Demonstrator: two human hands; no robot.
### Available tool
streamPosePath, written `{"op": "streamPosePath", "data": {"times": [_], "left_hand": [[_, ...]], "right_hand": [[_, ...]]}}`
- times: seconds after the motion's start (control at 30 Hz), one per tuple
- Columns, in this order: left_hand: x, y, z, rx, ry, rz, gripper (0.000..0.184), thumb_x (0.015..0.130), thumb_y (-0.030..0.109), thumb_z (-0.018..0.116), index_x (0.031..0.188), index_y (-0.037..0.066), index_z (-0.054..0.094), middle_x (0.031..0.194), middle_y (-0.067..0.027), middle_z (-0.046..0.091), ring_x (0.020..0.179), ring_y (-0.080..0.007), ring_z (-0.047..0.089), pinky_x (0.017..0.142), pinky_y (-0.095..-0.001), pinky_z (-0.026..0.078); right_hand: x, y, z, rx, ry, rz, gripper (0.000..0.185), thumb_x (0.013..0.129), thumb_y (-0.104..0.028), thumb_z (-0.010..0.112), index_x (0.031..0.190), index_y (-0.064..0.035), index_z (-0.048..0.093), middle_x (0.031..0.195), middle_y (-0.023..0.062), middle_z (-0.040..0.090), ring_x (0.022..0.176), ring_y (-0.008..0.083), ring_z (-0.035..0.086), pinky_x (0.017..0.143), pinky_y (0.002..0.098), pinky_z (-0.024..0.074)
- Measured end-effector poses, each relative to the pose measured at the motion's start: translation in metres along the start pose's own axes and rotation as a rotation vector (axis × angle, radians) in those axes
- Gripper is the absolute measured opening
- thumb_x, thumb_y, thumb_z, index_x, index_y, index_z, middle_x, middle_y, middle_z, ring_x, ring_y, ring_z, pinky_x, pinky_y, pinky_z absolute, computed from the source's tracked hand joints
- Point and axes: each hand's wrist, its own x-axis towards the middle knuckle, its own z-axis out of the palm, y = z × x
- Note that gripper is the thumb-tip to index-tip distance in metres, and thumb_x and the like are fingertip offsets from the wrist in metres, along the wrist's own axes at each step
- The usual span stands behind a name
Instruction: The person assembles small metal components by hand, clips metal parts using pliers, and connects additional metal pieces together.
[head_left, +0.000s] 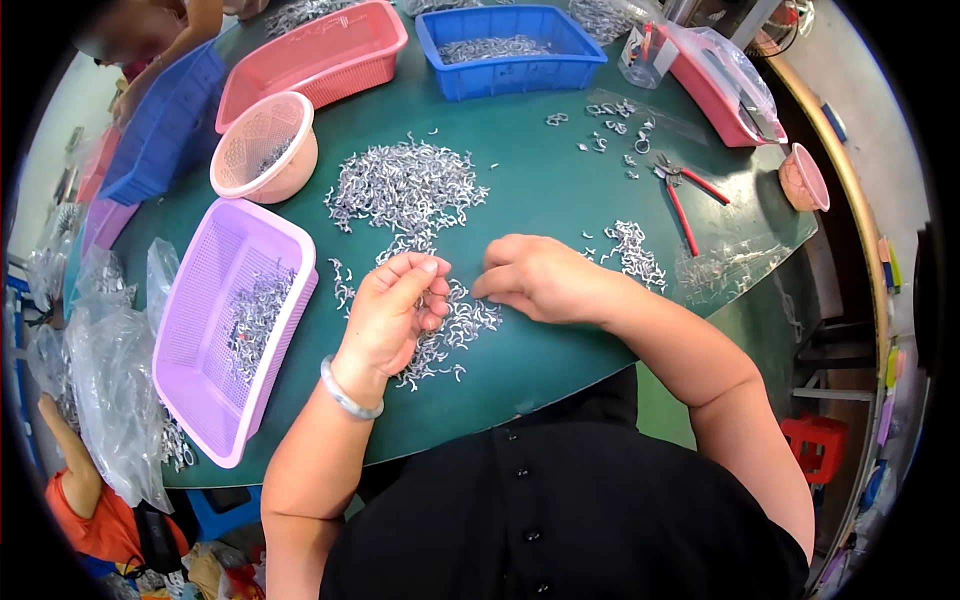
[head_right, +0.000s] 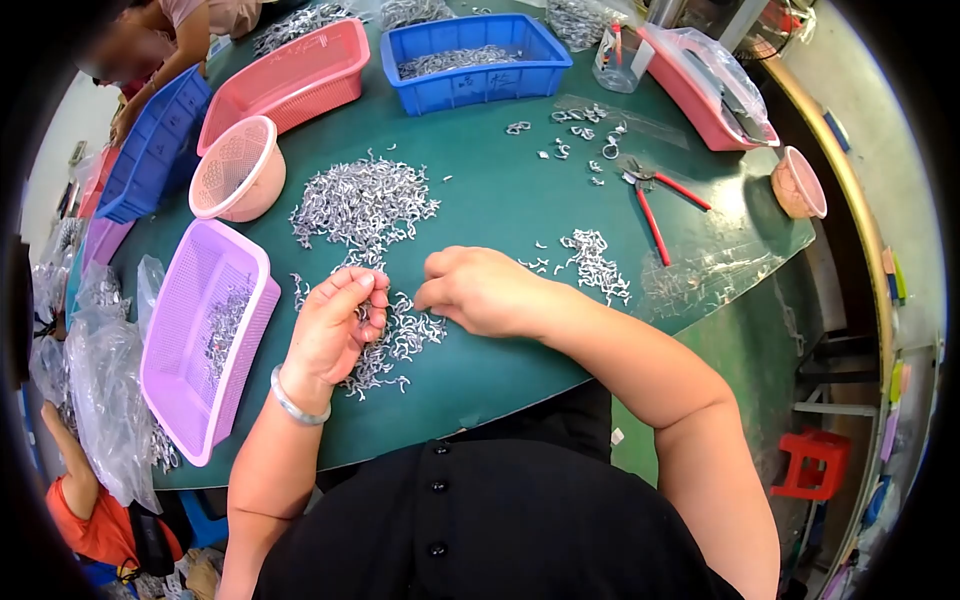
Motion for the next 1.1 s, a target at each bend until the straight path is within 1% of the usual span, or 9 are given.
{"op": "streamPosePath", "data": {"times": [0.17,0.37,0.47,0.6,0.7,0.73,0.87,1.1], "left_hand": [[0.0,0.002,0.0,0.01,0.009,-0.011,0.012,0.089,0.014,0.052,0.088,0.003,0.058,0.074,-0.0024,0.054,0.059,-0.0088,0.049,0.048,-0.019,0.038],[0.0,0.002,0.0,0.035,-0.003,-0.017,0.012,0.089,0.014,0.052,0.089,0.003,0.058,0.074,-0.0026,0.055,0.059,-0.0088,0.05,0.048,-0.0188,0.038],[0.0,0.001,0.0,0.054,-0.018,-0.021,0.013,0.089,0.014,0.053,0.088,0.002,0.058,0.073,-0.0026,0.055,0.058,-0.0088,0.051,0.047,-0.0187,0.038],[-0.004,0.002,0.006,0.153,-0.001,-0.075,0.016,0.089,0.016,0.052,0.089,0.002,0.059,0.072,-0.003,0.057,0.056,-0.0086,0.052,0.046,-0.0184,0.039],[-0.008,0.002,0.008,0.231,-0.104,-0.184,0.019,0.089,0.017,0.052,0.09,0.001,0.061,0.072,-0.0038,0.058,0.056,-0.0088,0.053,0.045,-0.0186,0.04],[-0.01,0.003,0.011,0.22,-0.126,-0.208,0.02,0.09,0.017,0.051,0.091,0.0,0.061,0.072,-0.0044,0.058,0.056,-0.0096,0.054,0.045,-0.019,0.04],[-0.01,0.001,0.011,0.061,-0.177,-0.188,0.019,0.09,0.016,0.05,0.091,-0.001,0.06,0.072,-0.003,0.057,0.059,-0.01,0.054,0.051,-0.0207,0.042],[-0.009,-0.001,0.009,0.02,-0.138,-0.147,0.017,0.089,0.015,0.052,0.091,0.001,0.061,0.072,-0.0029,0.058,0.057,-0.0096,0.053,0.049,-0.0205,0.042]], "right_hand": [[0.008,0.003,0.005,0.035,-0.026,-0.038,0.011,0.071,-0.007,0.064,0.082,-0.0083,0.063,0.08,0.0059,0.053,0.076,0.0264,0.054,0.066,0.0366,0.0434],[0.006,0.004,0.006,0.014,-0.037,-0.073,0.007,0.072,-0.005,0.062,0.078,-0.0064,0.058,0.083,0.0059,0.052,0.077,0.0269,0.053,0.067,0.0364,0.0429],[0.003,0.004,0.007,0.078,0.014,-0.027,0.009,0.073,-0.003,0.06,0.08,-0.0055,0.057,0.084,0.0067,0.052,0.079,0.0272,0.053,0.068,0.0368,0.0432],[0.004,-0.001,0.002,0.09,0.133,-0.053,0.01,0.074,-0.004,0.059,0.082,-0.0053,0.055,0.086,0.0086,0.052,0.081,0.0288,0.052,0.07,0.0373,0.0428],[0.008,-0.007,-0.004,0.076,0.229,-0.07,0.013,0.072,-0.003,0.061,0.082,-0.0049,0.054,0.086,0.0086,0.051,0.08,0.0288,0.052,0.069,0.0371,0.0433],[0.009,-0.011,-0.005,0.057,0.257,-0.073,0.014,0.071,-0.003,0.062,0.083,-0.0047,0.054,0.086,0.0085,0.051,0.08,0.0287,0.052,0.069,0.037,0.0435],[0.01,-0.017,-0.001,0.03,0.33,-0.088,0.017,0.069,0.0,0.063,0.083,-0.0047,0.055,0.086,0.0085,0.052,0.08,0.0282,0.053,0.068,0.0362,0.0446],[0.011,-0.017,-0.002,0.249,0.363,0.01,0.017,0.07,-0.001,0.063,0.085,-0.0025,0.056,0.087,0.0087,0.054,0.082,0.027,0.055,0.068,0.0341,0.0461]]}}
